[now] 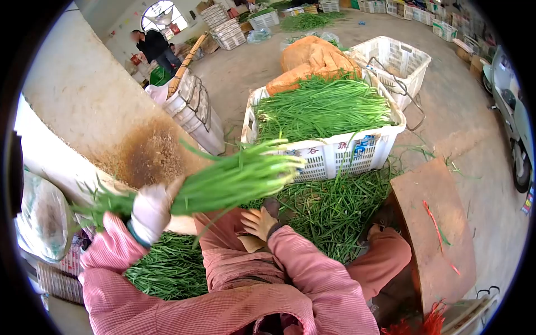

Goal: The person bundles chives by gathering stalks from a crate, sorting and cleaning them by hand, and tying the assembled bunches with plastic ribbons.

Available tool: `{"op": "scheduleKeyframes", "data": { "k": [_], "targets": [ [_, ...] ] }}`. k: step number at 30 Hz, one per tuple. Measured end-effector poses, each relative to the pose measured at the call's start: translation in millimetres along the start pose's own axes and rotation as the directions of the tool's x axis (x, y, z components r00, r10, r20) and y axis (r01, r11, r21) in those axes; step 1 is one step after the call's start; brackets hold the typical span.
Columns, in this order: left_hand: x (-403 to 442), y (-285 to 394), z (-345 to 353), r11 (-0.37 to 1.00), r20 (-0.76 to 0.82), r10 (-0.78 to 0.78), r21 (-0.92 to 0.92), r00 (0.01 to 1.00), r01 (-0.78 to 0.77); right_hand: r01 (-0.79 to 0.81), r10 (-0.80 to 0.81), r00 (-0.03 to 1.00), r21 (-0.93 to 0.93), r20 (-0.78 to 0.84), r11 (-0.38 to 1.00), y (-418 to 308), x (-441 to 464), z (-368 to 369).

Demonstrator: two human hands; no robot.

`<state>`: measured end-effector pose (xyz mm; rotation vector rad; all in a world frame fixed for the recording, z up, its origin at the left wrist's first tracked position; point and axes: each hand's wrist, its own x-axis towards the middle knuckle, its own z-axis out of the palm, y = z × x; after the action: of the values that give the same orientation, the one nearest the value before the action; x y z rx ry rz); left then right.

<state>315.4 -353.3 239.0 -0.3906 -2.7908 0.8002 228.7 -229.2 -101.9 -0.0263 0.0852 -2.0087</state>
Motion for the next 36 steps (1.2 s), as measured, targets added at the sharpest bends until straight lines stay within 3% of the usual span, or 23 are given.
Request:
{"op": "scheduleKeyframes", "data": {
  "k": [1,3,4,6,8,9,10,11,12,13,14,16,18,19,21,22,24,25,28,29,31,35,36],
  "targets": [
    [-16,12,3,0.999,0.032,-0.017,0.031,0.999,0.016,0.308,-0.291,0.951,-0.434,0.108,0.846,4,18,22],
    [-52,36,21,0.999,0.068,-0.038,0.026,0.997,0.036,0.472,-0.388,0.873,-0.312,0.296,0.825,-3,20,62],
    [-72,50,35,0.999,0.071,-0.041,-0.016,0.997,0.042,0.242,-0.292,0.904,0.188,0.312,0.952,-7,4,83],
    [-112,85,53,0.99,0.141,-0.037,-0.133,0.989,0.056,0.267,-0.316,0.919,0.218,0.236,0.939,-3,1,85],
    [-149,94,71,0.914,0.448,0.088,-0.392,0.89,0.107,0.091,-0.161,0.795,0.148,0.584,0.985,1,14,43],
    [-133,74,47,0.816,0.65,0.309,-0.556,0.694,0.157,0.016,-0.095,0.833,0.148,0.546,0.989,3,6,43],
    [-113,52,22,0.671,0.601,0.357,-0.698,0.716,0.251,0.032,-0.11,0.858,0.163,0.501,0.986,5,1,46],
    [-105,34,9,0.468,0.512,0.214,-0.801,0.832,0.373,0.008,-0.108,0.841,0.187,0.53,0.982,6,2,48],
    [-101,18,29,0.141,0.294,0.084,-0.949,0.952,0.281,-0.015,-0.106,0.82,0.207,0.563,0.978,5,4,52],
    [-66,5,5,0.29,0.362,0.076,-0.9,0.929,0.326,-0.036,-0.079,0.848,0.205,0.524,0.978,3,0,64],
    [-58,1,30,0.422,0.231,0.028,-0.885,0.973,0.198,-0.042,-0.072,0.852,0.205,0.519,0.978,2,-3,72],
    [-44,15,135,0.294,0.201,0.39,-0.952,0.899,0.085,-0.008,-0.022,0.902,0.069,0.431,0.998,-2,-8,88],
    [-26,68,156,-0.291,0.113,0.699,-0.857,0.707,0.425,0.05,-0.027,0.979,-0.108,0.202,0.993,-10,-27,112],
    [-40,96,180,-0.413,-0.028,0.767,-0.786,0.641,0.46,0.086,-0.053,0.972,-0.137,0.229,0.987,-18,-31,105],
    [-45,112,170,-0.511,0.016,0.789,-0.539,0.614,0.67,0.12,-0.087,0.981,-0.191,0.172,0.974,-40,-42,105],
    [-53,115,172,-0.551,0.059,0.77,-0.442,0.635,0.708,0.131,-0.131,0.991,-0.211,0.01,0.969,-48,-48,126],
    [-71,123,180,-0.601,0.105,0.691,-0.466,0.715,0.649,0.198,-0.23,0.973,-0.481,-0.007,0.854,-79,-44,127],
    [-77,123,183,-0.624,0.153,0.61,-0.512,0.778,0.59,0.24,-0.242,0.97,-0.341,0.036,0.909,-97,-41,115],
    [-86,125,176,-0.701,0.284,0.581,-0.3,0.762,0.647,0.364,-0.51,0.824,-0.46,-0.247,0.81,-160,-55,105],
    [-84,124,172,-0.715,0.301,0.567,-0.281,0.766,0.64,0.452,-0.544,0.726,-0.304,-0.421,0.839,-161,-61,144],
    [-89,128,179,-0.723,0.3,0.546,-0.302,0.782,0.621,0.428,-0.809,0.47,-0.711,-0.352,0.558,-189,-82,142],
    [-87,127,178,-0.738,0.302,0.528,-0.299,0.794,0.605,0.506,-0.924,0.091,-0.781,-0.372,0.365,-246,-155,118],
    [-88,128,178,-0.768,0.304,0.515,-0.252,0.802,0.589,0.308,-0.952,0.029,-0.903,-0.306,0.299,-277,-195,85]
  ]
}}
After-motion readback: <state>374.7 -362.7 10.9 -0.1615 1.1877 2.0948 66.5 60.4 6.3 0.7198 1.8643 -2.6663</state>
